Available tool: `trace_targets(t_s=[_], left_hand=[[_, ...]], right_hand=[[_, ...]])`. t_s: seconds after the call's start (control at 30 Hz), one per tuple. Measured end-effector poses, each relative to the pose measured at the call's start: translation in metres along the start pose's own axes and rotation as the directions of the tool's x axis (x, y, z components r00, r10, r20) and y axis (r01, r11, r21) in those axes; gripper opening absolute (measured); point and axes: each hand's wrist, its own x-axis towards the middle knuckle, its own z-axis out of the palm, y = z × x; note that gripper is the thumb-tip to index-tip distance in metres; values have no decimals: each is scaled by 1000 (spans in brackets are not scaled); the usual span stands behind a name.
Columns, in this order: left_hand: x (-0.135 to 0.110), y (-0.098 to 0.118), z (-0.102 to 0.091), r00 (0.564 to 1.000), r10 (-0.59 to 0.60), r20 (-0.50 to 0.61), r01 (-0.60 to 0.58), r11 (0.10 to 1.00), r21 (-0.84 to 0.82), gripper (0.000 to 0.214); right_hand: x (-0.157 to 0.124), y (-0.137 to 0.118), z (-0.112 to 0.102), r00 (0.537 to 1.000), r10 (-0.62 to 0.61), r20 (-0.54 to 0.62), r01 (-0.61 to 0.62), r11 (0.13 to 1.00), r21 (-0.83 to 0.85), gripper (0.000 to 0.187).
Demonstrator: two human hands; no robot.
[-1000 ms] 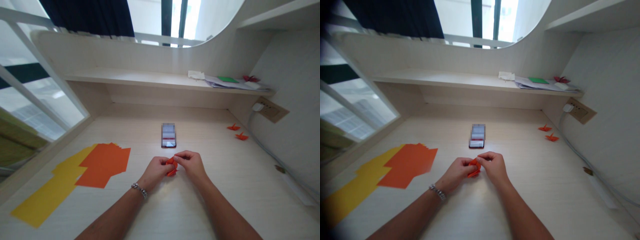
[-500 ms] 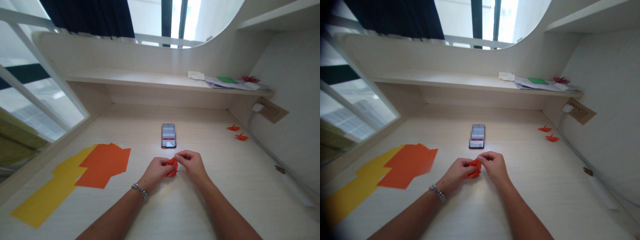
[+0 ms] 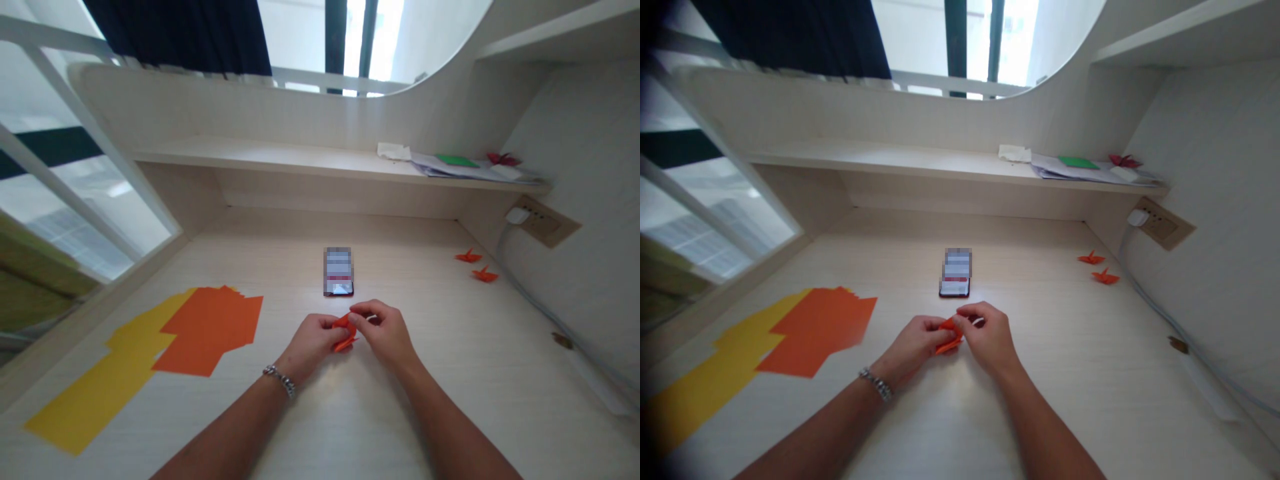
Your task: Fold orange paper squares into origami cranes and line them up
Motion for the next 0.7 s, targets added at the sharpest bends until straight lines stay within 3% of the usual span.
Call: trace_targets(t_s=[0.23, 0.5, 0.7], left_hand=[[1, -5, -3, 999, 32, -1, -32, 997, 64, 20], [1, -2, -4, 990, 126, -66, -117, 984, 137, 23], [1, 2, -3, 963, 241, -123, -209, 952, 225, 23]], right_hand=[[-1, 0, 2, 999, -17, -43, 15, 999, -49, 11], [0, 5, 2, 1000, -6, 21, 10, 982, -188, 12], [1, 6, 2, 997, 46, 69, -33, 981, -192, 17]])
